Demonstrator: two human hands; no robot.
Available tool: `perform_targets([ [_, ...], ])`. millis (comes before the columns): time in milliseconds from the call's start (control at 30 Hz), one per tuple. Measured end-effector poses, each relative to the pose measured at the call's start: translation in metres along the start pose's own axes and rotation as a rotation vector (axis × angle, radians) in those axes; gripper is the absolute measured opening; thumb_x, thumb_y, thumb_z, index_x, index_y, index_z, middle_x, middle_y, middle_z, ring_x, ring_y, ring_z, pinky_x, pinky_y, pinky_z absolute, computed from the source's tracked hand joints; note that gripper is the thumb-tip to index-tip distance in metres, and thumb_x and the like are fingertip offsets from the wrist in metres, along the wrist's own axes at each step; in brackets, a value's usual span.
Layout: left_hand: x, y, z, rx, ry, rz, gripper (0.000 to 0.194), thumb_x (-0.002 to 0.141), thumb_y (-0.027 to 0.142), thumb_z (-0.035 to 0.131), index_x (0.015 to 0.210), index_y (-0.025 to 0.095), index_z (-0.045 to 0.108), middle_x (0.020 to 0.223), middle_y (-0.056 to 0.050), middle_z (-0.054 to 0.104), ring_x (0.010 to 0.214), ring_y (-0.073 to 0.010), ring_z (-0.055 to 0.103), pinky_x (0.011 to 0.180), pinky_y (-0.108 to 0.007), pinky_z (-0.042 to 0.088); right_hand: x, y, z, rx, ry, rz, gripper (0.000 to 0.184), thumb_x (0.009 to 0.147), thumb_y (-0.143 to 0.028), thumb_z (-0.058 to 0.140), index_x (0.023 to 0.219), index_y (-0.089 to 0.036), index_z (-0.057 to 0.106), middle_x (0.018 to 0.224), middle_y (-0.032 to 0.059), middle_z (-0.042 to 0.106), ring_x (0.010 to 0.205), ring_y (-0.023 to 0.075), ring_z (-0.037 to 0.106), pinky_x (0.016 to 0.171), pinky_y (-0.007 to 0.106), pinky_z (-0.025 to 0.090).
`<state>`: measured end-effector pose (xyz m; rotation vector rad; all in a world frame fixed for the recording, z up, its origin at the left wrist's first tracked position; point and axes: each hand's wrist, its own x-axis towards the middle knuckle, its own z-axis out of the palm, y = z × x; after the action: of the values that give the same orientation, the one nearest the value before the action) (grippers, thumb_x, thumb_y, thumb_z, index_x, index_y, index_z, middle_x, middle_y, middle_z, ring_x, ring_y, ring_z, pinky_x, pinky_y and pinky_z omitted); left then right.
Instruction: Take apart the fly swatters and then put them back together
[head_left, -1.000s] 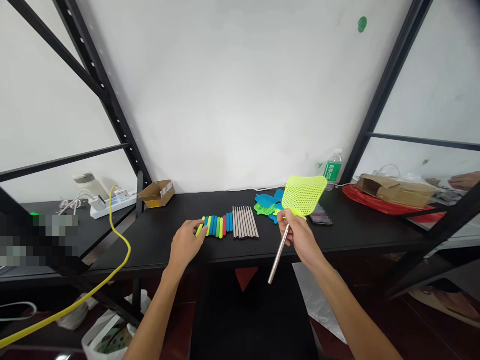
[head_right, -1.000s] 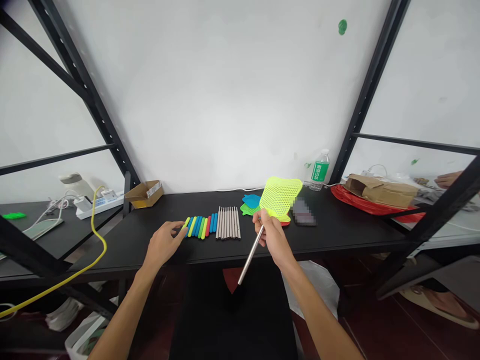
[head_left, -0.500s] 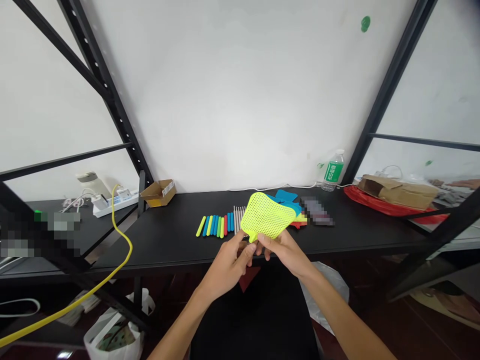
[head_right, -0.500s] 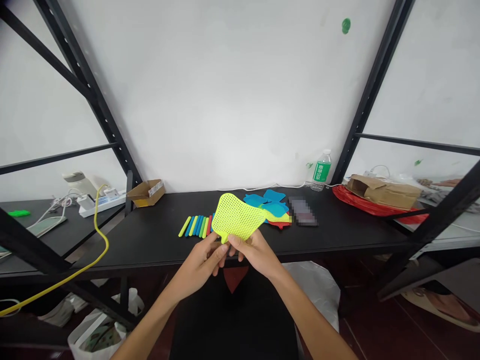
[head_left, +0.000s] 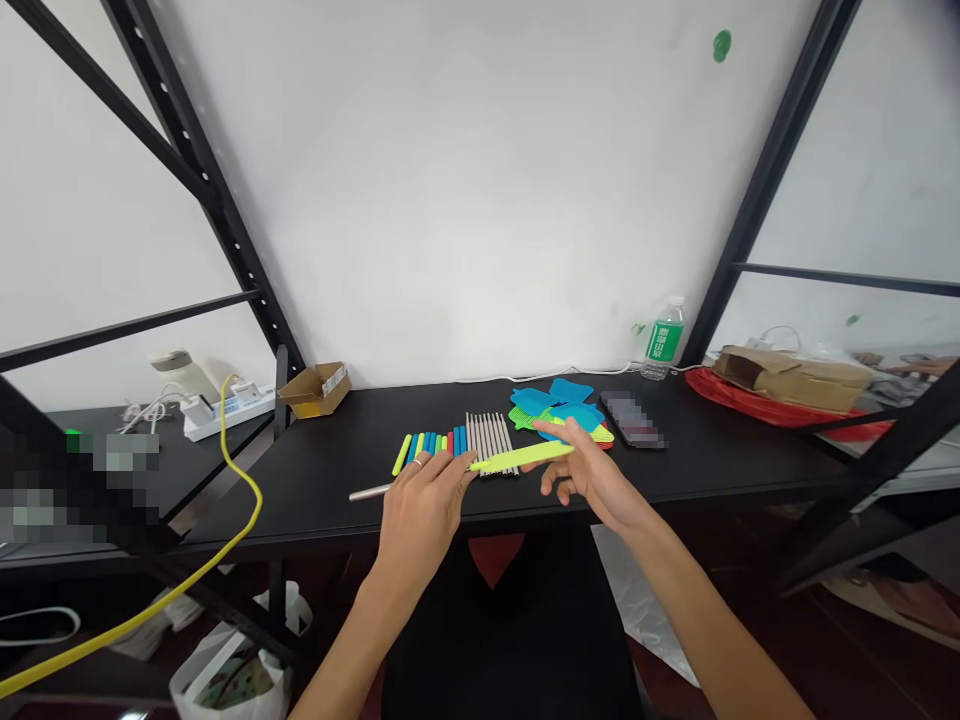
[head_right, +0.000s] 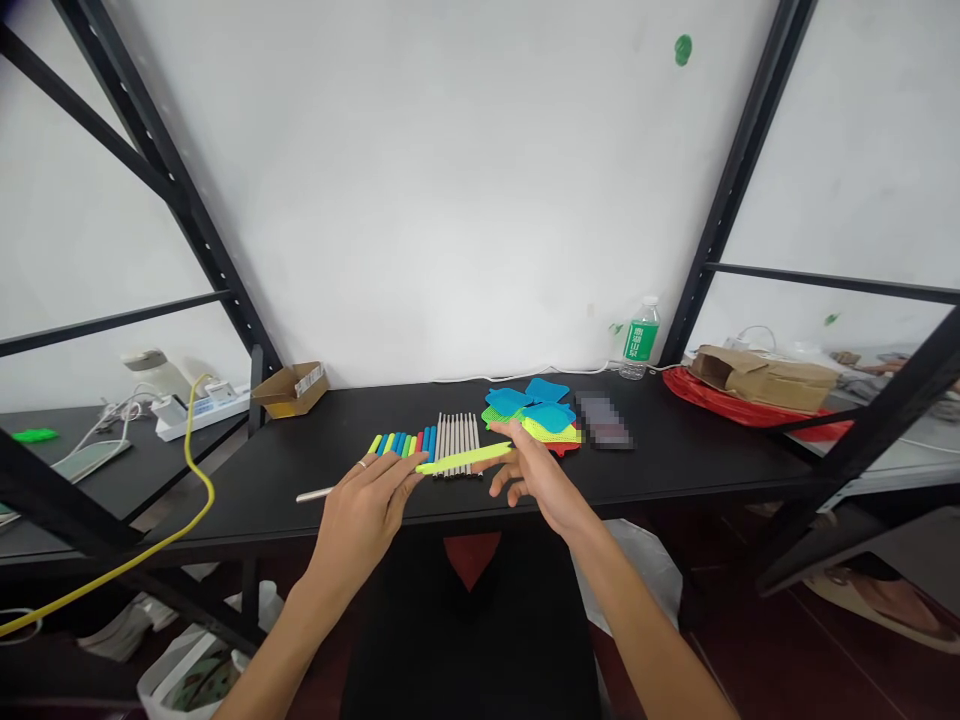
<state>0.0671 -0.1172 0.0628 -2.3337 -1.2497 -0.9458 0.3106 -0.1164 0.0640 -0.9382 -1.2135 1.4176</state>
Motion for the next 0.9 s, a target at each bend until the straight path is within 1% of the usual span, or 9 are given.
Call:
perform_targets([
  [100, 0.0, -0.006, 0.003, 0.033, 0.018, 0.05, 0.027, 0.101, 0.027, 0.048, 0.116, 0.021, 0.069, 0.096, -0.006, 0.073, 0.083, -0.0229, 0.064, 0.076, -0.035, 0.047, 0.0, 0.0, 0.001, 0.003, -0.058, 0.045, 0.065, 0.095, -0.062, 0.05, 0.142, -0.017, 0.046, 0.095, 0.0131, 0.073, 0.062, 0.0154, 0.061, 0.046, 0.021, 0.042],
  [200, 0.0, -0.011, 0.003, -0.018, -0.002, 0.08, 0.024, 0.1, 0.029, 0.051, 0.115, 0.023, 0.069, 0.096, -0.004, 0.075, 0.082, -0.0207, 0.066, 0.072, -0.031, 0.046, 0.001, -0.001, -0.002, -0.008, -0.073, 0.06, 0.064, 0.092, -0.051, 0.061, 0.144, -0.017, 0.044, 0.088, 0.0107, 0.073, 0.06, 0.0144, 0.06, 0.047, 0.021, 0.042],
  [300, -0.001, -0.013, -0.001, -0.08, -0.001, 0.088, 0.02, 0.099, 0.033, 0.054, 0.106, 0.023, 0.07, 0.094, -0.002, 0.075, 0.08, -0.0181, 0.068, 0.064, -0.027, 0.044, 0.0, -0.003, -0.008, -0.011, -0.086, 0.072, 0.063, 0.092, -0.047, 0.062, 0.145, -0.017, 0.044, 0.084, 0.0089, 0.072, 0.061, 0.0145, 0.059, 0.05, 0.022, 0.043],
  [400, -0.001, -0.012, -0.005, -0.128, 0.034, 0.104, 0.019, 0.099, 0.032, 0.056, 0.097, 0.022, 0.071, 0.089, -0.002, 0.075, 0.076, -0.0168, 0.068, 0.065, -0.027, 0.044, -0.004, -0.008, -0.012, -0.057, -0.1, 0.071, 0.063, 0.091, -0.047, 0.064, 0.146, -0.021, 0.044, 0.082, 0.0054, 0.069, 0.063, 0.0154, 0.061, 0.052, 0.024, 0.044],
  [500, -0.001, -0.012, -0.007, -0.175, 0.052, 0.128, 0.017, 0.098, 0.03, 0.057, 0.096, 0.021, 0.071, 0.086, -0.001, 0.076, 0.075, -0.0163, 0.068, 0.068, -0.027, 0.045, -0.007, -0.012, -0.015, -0.123, -0.115, 0.023, 0.067, 0.087, -0.042, 0.071, 0.146, -0.027, 0.044, 0.08, 0.0012, 0.065, 0.069, 0.017, 0.062, 0.057, 0.025, 0.046],
  [633, -0.001, -0.012, -0.007, -0.195, 0.04, 0.129, 0.018, 0.098, 0.03, 0.057, 0.098, 0.021, 0.072, 0.087, -0.001, 0.077, 0.075, -0.0158, 0.069, 0.065, -0.026, 0.044, -0.007, -0.016, -0.019, -0.152, -0.165, -0.068, 0.069, 0.087, -0.037, 0.072, 0.148, -0.029, 0.04, 0.082, 0.0002, 0.065, 0.077, 0.0173, 0.062, 0.067, 0.028, 0.046],
  [767, -0.003, -0.012, -0.006, -0.169, -0.034, 0.102, 0.022, 0.099, 0.033, 0.053, 0.097, 0.022, 0.073, 0.083, -0.001, 0.076, 0.071, -0.0151, 0.07, 0.057, -0.025, 0.038, -0.005, -0.016, -0.022, -0.232, -0.13, -0.175, 0.077, 0.086, -0.038, 0.074, 0.151, -0.026, 0.034, 0.075, -0.0026, 0.061, 0.069, 0.0159, 0.057, 0.061, 0.027, 0.043],
  [833, -0.003, -0.012, -0.005, -0.162, -0.072, 0.09, 0.025, 0.1, 0.034, 0.051, 0.096, 0.022, 0.073, 0.084, -0.002, 0.077, 0.072, -0.0155, 0.07, 0.056, -0.024, 0.037, -0.004, -0.015, -0.024, -0.308, -0.09, -0.236, 0.074, 0.086, -0.039, 0.074, 0.149, -0.025, 0.038, 0.066, -0.0053, 0.056, 0.064, 0.0154, 0.054, 0.06, 0.028, 0.042],
  [900, -0.003, -0.011, -0.005, -0.17, -0.102, 0.071, 0.028, 0.101, 0.035, 0.049, 0.096, 0.022, 0.073, 0.088, -0.002, 0.077, 0.074, -0.0161, 0.071, 0.057, -0.024, 0.037, -0.003, -0.015, -0.026, -0.398, -0.067, -0.296, 0.061, 0.086, -0.042, 0.073, 0.141, -0.023, 0.051, 0.066, -0.0036, 0.058, 0.065, 0.0169, 0.055, 0.063, 0.03, 0.045],
])
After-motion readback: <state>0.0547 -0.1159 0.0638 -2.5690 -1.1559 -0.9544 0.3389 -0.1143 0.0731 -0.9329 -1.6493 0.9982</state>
